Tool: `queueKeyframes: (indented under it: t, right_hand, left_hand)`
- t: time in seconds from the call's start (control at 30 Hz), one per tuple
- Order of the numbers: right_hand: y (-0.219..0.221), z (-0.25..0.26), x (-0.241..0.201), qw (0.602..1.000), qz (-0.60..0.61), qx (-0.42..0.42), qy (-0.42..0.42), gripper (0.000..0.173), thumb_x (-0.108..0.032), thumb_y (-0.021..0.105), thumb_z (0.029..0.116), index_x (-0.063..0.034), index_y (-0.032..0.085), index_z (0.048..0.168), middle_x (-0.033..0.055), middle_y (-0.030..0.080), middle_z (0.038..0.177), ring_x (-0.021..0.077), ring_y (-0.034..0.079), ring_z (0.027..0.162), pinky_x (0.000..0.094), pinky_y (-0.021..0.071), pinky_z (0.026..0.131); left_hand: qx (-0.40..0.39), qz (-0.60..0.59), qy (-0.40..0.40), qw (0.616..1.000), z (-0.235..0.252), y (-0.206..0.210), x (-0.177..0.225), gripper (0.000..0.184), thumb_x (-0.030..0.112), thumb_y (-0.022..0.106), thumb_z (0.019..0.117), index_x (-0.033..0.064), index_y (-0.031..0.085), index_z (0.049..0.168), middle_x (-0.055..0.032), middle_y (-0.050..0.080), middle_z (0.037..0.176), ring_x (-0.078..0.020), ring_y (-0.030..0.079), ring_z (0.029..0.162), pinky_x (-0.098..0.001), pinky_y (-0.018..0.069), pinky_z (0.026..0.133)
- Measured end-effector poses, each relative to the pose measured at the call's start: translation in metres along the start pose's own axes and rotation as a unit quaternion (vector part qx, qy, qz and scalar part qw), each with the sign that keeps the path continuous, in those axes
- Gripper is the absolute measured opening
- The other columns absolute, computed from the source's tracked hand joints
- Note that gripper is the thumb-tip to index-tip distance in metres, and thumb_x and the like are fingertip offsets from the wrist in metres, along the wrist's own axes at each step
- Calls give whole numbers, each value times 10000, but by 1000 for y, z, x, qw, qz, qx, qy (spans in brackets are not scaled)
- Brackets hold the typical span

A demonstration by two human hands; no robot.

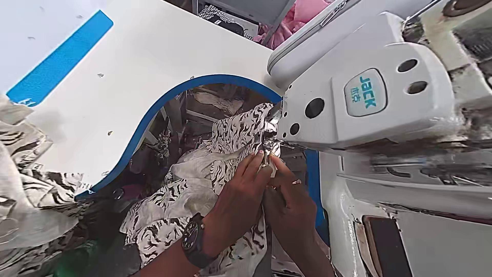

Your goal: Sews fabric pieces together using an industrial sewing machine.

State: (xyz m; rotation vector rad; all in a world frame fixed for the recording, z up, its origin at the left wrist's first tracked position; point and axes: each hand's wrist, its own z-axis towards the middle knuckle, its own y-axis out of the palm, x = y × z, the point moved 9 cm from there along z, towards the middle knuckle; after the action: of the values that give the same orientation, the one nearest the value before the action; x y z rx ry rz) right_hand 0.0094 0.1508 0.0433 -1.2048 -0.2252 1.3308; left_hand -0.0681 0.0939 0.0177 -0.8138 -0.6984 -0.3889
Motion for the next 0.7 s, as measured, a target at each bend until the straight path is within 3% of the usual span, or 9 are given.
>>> queueKeyframes:
  t: [0.07, 0.17, 0.27, 0.37, 0.47, 0.53, 0.57, 0.63, 0.7]
  right_hand:
    - [-3, 3, -10, 997, -73, 25, -20, 227, -189, 566, 969, -32, 713, 897, 205, 695, 1126, 134, 665, 815, 194, 507, 641]
    - [-12, 1, -19, 984, -166, 50, -40, 282, -174, 539, 978, -5, 761, 944, 153, 692, 789, 236, 671, 651, 305, 510, 526]
    - [-37, -44, -20, 979, -198, -10, 42, 272, -173, 593, 913, 28, 768, 967, 156, 708, 743, 294, 690, 604, 434, 527, 512]
    - [-48, -109, 14, 982, -55, -55, 172, 201, -185, 685, 831, 9, 731, 805, 72, 648, 649, 155, 605, 554, 333, 485, 528]
    - [-53, -124, 30, 948, 236, -84, 197, 84, -171, 702, 906, -101, 728, 867, -99, 717, 791, -60, 670, 755, 140, 576, 722]
    - [-63, -105, 5, 987, 96, -90, 91, 262, -280, 605, 974, -92, 659, 799, -89, 594, 646, -63, 557, 595, 111, 465, 564]
    - [-68, -93, -18, 994, -49, -92, 19, 341, -295, 539, 988, -78, 620, 737, -31, 509, 554, 42, 495, 489, 200, 387, 458]
    - [-63, -76, -70, 958, -245, -119, -86, 309, -206, 534, 952, -60, 640, 701, 62, 530, 510, 213, 569, 431, 355, 404, 369]
    - [-42, -75, -104, 937, -292, -153, -113, 145, -99, 624, 861, -56, 686, 737, 79, 581, 544, 246, 612, 460, 369, 436, 374]
  left_hand:
    - [34, 7, -22, 999, 7, -2, -4, 267, 8, 531, 968, -53, 651, 1198, -250, 658, 1296, -376, 653, 1211, -398, 534, 1018]
    - [99, 51, -52, 992, 10, -11, -5, 403, 72, 638, 863, -118, 629, 1218, -271, 685, 1139, -423, 682, 1041, -519, 554, 879]
    - [13, -43, -155, 987, -14, -23, -4, 427, 272, 633, 973, -58, 623, 1244, -73, 663, 816, -201, 630, 710, -378, 538, 677]
    - [-160, -148, -225, 950, -57, -22, 3, 503, 284, 659, 973, -13, 558, 1367, -96, 700, 828, -213, 671, 697, -405, 557, 671]
    - [-122, -149, -186, 964, -68, -27, 7, 318, 174, 581, 990, -12, 676, 1230, -110, 705, 807, -198, 659, 664, -390, 546, 639]
    - [-98, -159, -165, 968, -67, -29, 7, 296, 192, 554, 1010, 7, 703, 1187, -62, 672, 733, -131, 593, 585, -316, 500, 576]
    - [-88, -151, -150, 973, -67, -30, 9, 292, 195, 565, 1004, 13, 713, 1179, -51, 665, 707, -120, 576, 558, -299, 487, 554]
    - [-72, -128, -117, 982, -69, -31, 16, 293, 163, 604, 960, 3, 734, 1168, -66, 658, 673, -153, 556, 525, -325, 471, 530]
    - [-64, -106, -86, 989, -76, -28, 23, 260, 134, 626, 891, 8, 758, 1076, -79, 662, 637, -198, 610, 508, -380, 494, 497]
